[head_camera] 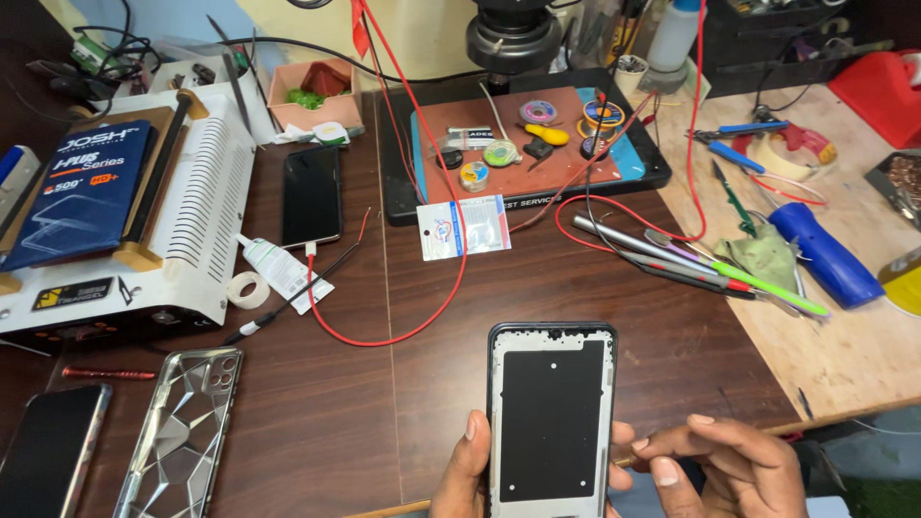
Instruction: The person pries open the back cover of a smartphone, removes the back panel and works on the internal components, then uses a powered screwdriver on the phone's internals. The episode ends while the person is still working on the opened phone.
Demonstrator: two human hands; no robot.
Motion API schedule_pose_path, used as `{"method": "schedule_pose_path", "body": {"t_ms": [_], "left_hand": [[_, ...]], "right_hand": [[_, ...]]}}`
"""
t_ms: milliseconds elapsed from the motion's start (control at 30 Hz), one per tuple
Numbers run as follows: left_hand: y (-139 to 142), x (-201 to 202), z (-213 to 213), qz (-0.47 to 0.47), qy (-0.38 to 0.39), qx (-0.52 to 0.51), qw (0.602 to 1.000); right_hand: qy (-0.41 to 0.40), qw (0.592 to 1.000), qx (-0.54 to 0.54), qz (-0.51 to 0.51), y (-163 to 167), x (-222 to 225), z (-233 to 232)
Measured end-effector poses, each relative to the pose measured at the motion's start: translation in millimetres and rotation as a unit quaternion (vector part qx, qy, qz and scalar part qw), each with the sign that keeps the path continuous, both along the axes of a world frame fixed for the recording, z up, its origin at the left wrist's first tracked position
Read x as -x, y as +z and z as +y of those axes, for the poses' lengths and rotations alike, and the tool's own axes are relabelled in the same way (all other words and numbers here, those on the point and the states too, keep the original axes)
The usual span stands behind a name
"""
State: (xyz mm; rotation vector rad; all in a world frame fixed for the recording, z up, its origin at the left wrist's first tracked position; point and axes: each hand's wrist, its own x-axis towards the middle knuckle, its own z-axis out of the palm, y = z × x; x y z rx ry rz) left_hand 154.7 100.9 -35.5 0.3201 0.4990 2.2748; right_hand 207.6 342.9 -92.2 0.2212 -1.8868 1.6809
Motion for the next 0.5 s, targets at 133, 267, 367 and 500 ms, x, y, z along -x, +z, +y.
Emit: {"method": "schedule_pose_path", "body": {"t_ms": [133,267,367,500], "left_hand": [[-3.6,6.3,-3.7,0.000,0.000,-0.022,1.000],[-0.4,10.2,-1.5,-0.032,0.024,-0.015,0.999],[3.8,14.1,4.4,-0.061,0.026,-0.014,0.998],[7.4,16.1,13.3,-0.081,0.046,-0.012,0.996]], "right_hand": [[-0.071,0.996,-0.023,-0.042,15.3,11.1,-21.8],[-0.113,0.987,-0.049,-0.105,36.0,30.0,-20.9],[-0.055,0.984,-0.026,-0.167,47.3,44.6,-10.7],[0.003,0.973,0.016,-0.229,43.4,63.9,-6.5]]}}
